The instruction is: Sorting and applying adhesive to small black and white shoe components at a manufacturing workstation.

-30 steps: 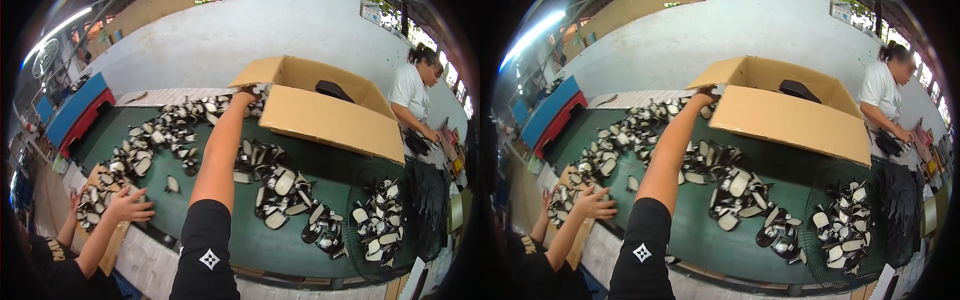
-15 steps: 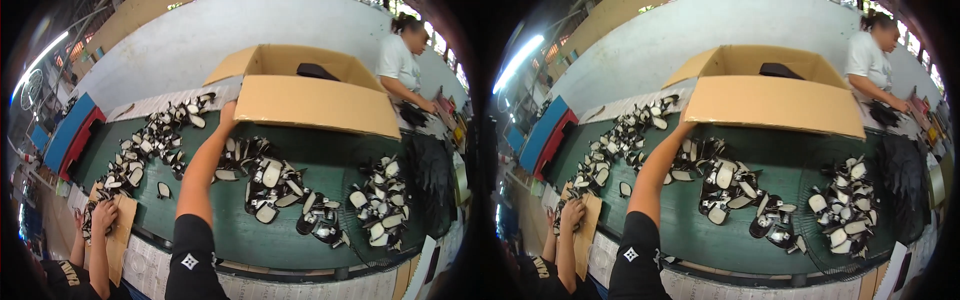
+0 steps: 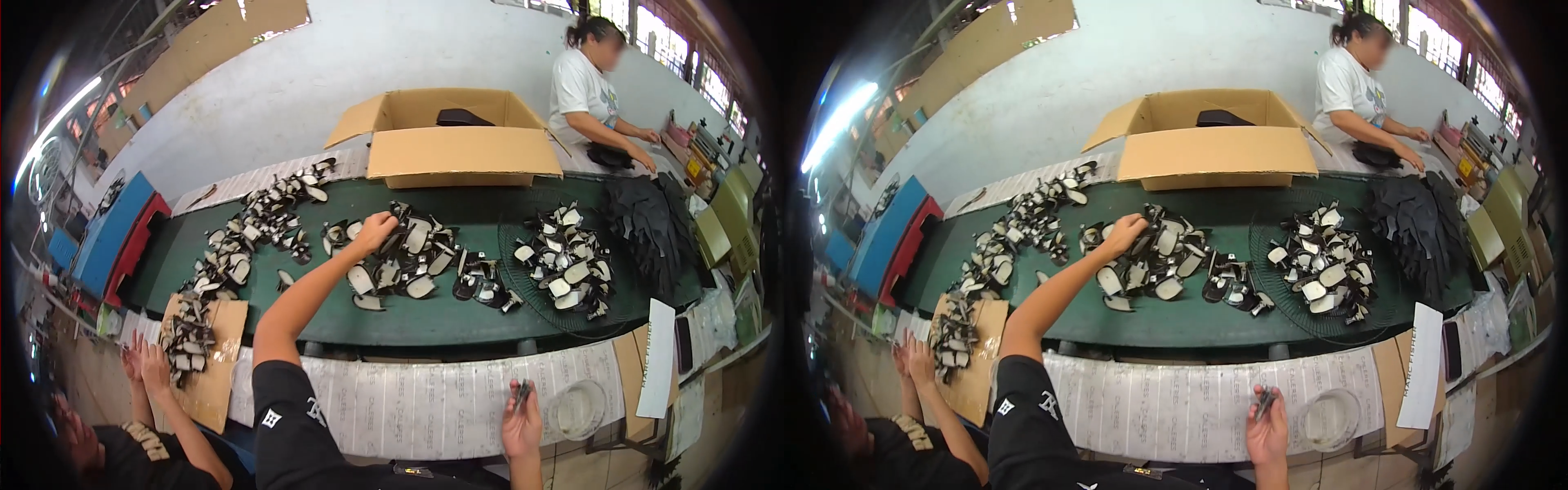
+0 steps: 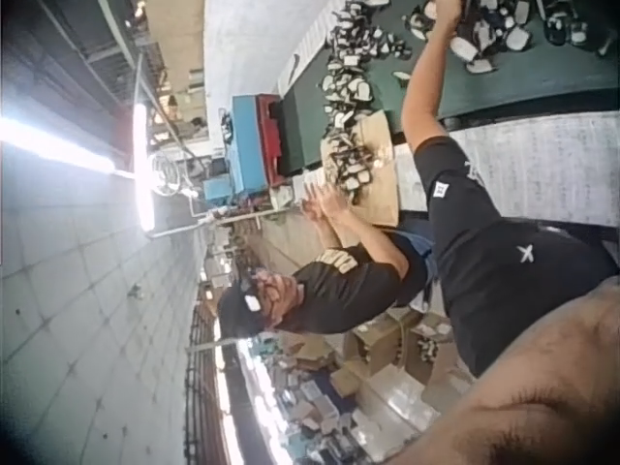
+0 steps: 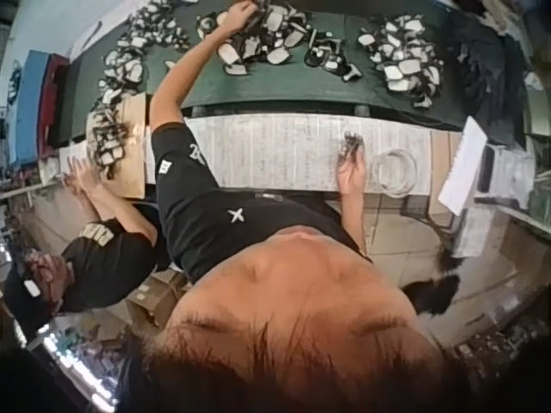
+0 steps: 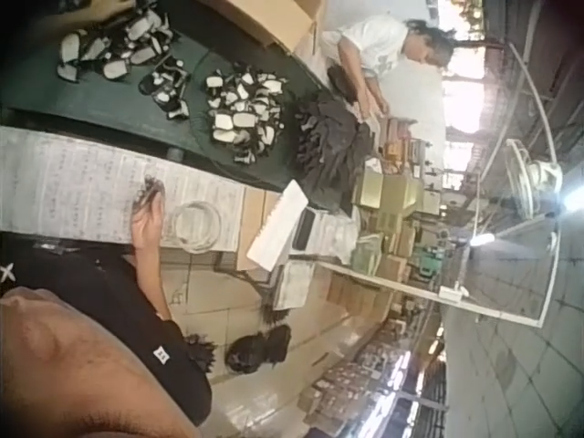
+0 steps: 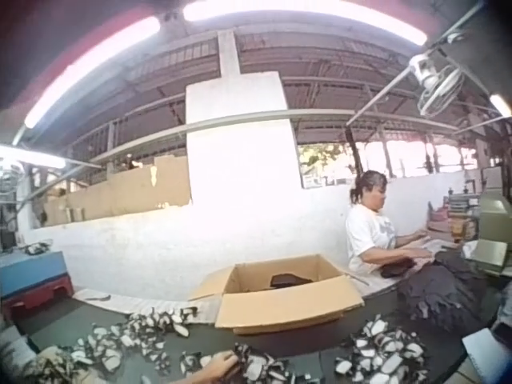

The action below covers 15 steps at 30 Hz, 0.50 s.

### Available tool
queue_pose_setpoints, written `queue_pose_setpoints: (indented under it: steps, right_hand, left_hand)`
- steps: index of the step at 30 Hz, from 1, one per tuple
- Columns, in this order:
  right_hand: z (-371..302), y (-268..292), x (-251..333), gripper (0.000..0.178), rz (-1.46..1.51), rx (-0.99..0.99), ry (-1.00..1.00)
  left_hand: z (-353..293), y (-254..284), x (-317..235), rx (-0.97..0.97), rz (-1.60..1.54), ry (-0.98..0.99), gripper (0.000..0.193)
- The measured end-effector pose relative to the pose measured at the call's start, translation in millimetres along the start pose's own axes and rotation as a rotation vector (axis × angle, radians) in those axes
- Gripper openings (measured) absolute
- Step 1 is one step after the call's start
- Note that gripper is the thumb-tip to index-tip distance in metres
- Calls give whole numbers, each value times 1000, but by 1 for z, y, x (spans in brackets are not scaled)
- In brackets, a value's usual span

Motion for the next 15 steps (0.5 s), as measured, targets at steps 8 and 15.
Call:
queue_pose_setpoints:
  steps: [8,15]
  right_hand:
    - [-7,-2,-3,27,-37,231,6]
    - [8,9,12,28,-120,296,18]
  left_hand:
    - [-105,39,-77,-407,21,-68,21]
    - [-377,9,-182,-180,-659,502,24]
Point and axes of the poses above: each hand's wrist, its own z-axis towards the middle knuckle, its own y-axis out of the back of the hand, x = y × z, the point moved 2 cm from there along z, towards the middle knuckle, and after that the axes turned 12 degrees about -x, right-handed, at the moved point
